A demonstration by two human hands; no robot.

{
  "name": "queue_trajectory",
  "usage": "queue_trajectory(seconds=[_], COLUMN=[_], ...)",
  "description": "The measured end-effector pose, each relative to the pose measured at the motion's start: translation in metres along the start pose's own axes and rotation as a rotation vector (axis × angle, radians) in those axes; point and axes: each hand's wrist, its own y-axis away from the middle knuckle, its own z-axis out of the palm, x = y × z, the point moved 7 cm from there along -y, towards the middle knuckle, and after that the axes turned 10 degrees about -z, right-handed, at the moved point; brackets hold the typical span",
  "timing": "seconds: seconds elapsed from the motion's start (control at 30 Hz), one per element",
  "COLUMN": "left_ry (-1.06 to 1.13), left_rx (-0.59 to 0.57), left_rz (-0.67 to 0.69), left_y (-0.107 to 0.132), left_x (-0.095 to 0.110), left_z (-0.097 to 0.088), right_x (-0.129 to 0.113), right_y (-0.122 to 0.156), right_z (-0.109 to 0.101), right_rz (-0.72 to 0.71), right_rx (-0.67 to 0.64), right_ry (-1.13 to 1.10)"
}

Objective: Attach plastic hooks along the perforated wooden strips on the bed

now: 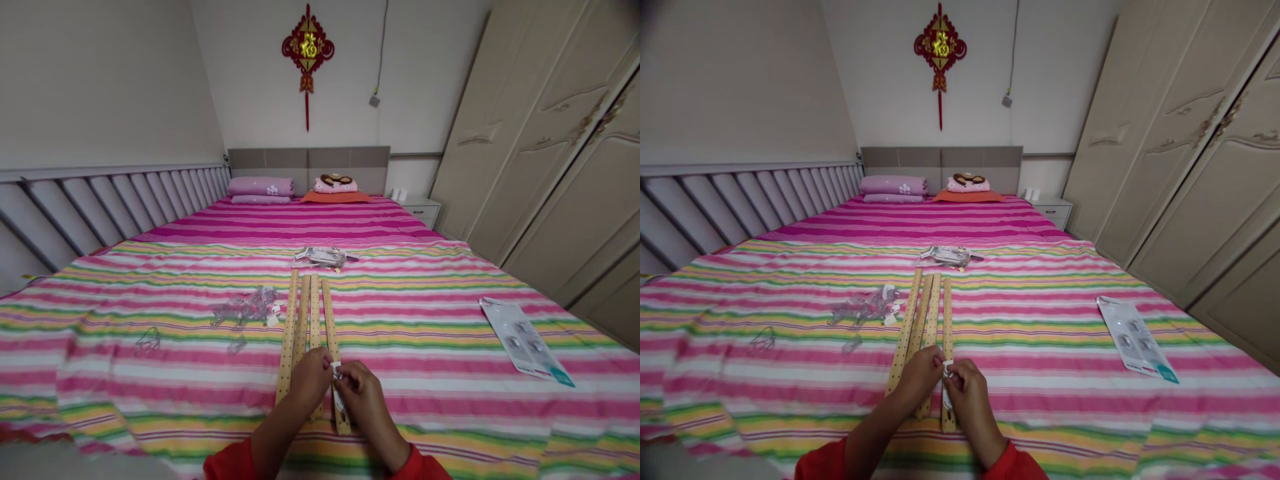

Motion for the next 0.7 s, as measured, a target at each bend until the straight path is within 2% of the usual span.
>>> queue_trajectory(seconds=[0.1, 0.2, 0.27, 0.4, 0.57, 0.7], left_ry=[0.020, 0.019, 0.042, 0.118, -0.044, -0.105], left_rx=[0.000, 0.012, 0.034, 0.047, 0.022, 0.065], left_rz=[0.016, 0.055, 0.116, 0.280, 0.371, 0.432], left_y=[0.002, 0.006, 0.009, 0.019, 0.026, 0.027], left_x=[0.001, 0.003, 0.007, 0.015, 0.015, 0.014], left_z=[-0.001, -0.003, -0.007, -0.011, -0.003, -0.004], right_x=[0.000, 0.009, 0.018, 0.030, 0.039, 0.046], right_y=[0.001, 0.004, 0.009, 0.025, 0.047, 0.053], right_z=[-0.003, -0.013, -0.018, -0.021, -0.013, -0.001], right_rz=[0.028, 0.105, 0.174, 0.265, 0.393, 0.540], right_rx=[0.012, 0.107, 0.160, 0.185, 0.172, 0.145], right_ry=[-0.042, -0.084, -0.097, -0.122, -0.304, -0.475])
